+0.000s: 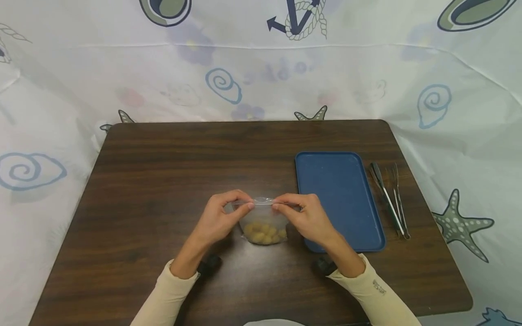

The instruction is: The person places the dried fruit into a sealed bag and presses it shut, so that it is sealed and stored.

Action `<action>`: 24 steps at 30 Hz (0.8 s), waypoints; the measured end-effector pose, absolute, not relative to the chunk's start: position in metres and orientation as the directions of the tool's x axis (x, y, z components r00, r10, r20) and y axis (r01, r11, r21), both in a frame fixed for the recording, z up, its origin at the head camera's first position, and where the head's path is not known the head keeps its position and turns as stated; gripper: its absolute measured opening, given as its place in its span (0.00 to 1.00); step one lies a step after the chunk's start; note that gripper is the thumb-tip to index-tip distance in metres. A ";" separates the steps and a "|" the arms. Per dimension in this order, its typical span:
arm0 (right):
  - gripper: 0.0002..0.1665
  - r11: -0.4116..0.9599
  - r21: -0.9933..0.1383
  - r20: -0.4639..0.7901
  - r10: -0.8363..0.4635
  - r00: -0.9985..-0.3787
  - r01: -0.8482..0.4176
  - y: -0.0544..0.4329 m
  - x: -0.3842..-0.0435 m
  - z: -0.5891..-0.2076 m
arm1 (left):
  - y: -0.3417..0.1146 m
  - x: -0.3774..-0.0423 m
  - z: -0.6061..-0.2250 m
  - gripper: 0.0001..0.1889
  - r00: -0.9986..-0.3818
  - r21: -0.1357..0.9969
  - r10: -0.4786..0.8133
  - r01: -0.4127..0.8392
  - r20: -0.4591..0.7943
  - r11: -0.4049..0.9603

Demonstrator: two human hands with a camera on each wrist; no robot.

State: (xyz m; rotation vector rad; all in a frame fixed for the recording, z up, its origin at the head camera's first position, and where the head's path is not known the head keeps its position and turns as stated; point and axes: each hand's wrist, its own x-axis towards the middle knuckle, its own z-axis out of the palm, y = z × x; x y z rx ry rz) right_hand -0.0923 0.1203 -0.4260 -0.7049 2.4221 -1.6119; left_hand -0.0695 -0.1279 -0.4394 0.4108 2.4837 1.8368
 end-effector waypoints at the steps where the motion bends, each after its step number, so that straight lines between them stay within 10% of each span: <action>1: 0.06 0.316 -0.900 0.134 -0.455 -0.880 -0.300 0.121 -0.092 -0.426 | -0.127 -0.070 -0.440 0.04 -0.964 0.945 0.235 0.189 0.127 0.266; 24: 0.06 0.362 -0.808 0.269 -0.475 -0.837 -0.465 0.106 -0.086 -0.424 | -0.119 -0.073 -0.435 0.02 -0.915 0.911 0.311 0.336 0.257 0.238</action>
